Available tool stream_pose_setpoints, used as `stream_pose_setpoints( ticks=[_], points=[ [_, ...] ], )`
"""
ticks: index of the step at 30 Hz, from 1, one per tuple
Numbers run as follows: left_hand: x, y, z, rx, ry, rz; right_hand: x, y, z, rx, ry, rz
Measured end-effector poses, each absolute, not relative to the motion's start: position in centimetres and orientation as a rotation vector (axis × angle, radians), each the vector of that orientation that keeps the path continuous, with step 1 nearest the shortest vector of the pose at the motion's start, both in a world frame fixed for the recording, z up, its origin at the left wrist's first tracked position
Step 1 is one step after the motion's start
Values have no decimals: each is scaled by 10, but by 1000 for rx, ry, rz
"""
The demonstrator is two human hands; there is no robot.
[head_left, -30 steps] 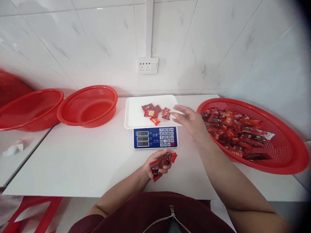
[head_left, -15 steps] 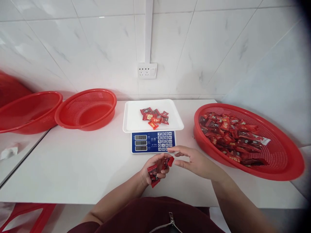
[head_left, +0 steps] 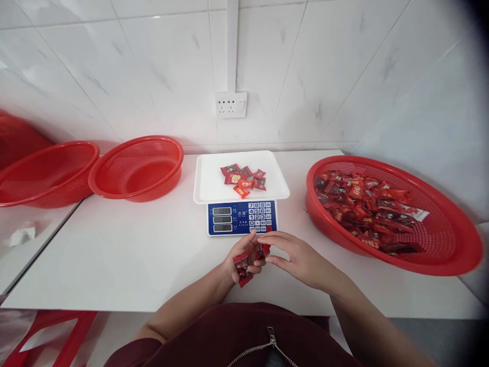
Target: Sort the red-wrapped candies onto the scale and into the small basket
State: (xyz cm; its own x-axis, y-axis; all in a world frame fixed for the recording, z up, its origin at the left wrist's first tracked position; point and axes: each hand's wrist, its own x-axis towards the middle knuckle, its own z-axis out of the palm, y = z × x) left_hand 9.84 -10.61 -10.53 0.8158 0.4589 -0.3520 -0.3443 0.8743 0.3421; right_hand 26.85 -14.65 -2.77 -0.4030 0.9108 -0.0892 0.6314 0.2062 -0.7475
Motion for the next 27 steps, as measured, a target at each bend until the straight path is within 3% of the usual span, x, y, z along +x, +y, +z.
stream_pose_setpoints(
  ticks=[12, 27],
  points=[
    [100, -109, -106, 242, 421, 357, 265, -144, -25, -1396, -2051, 1010],
    [98, -138, -104, 177, 798, 381, 289, -138, -49, -1296, -940, 1355]
  ],
)
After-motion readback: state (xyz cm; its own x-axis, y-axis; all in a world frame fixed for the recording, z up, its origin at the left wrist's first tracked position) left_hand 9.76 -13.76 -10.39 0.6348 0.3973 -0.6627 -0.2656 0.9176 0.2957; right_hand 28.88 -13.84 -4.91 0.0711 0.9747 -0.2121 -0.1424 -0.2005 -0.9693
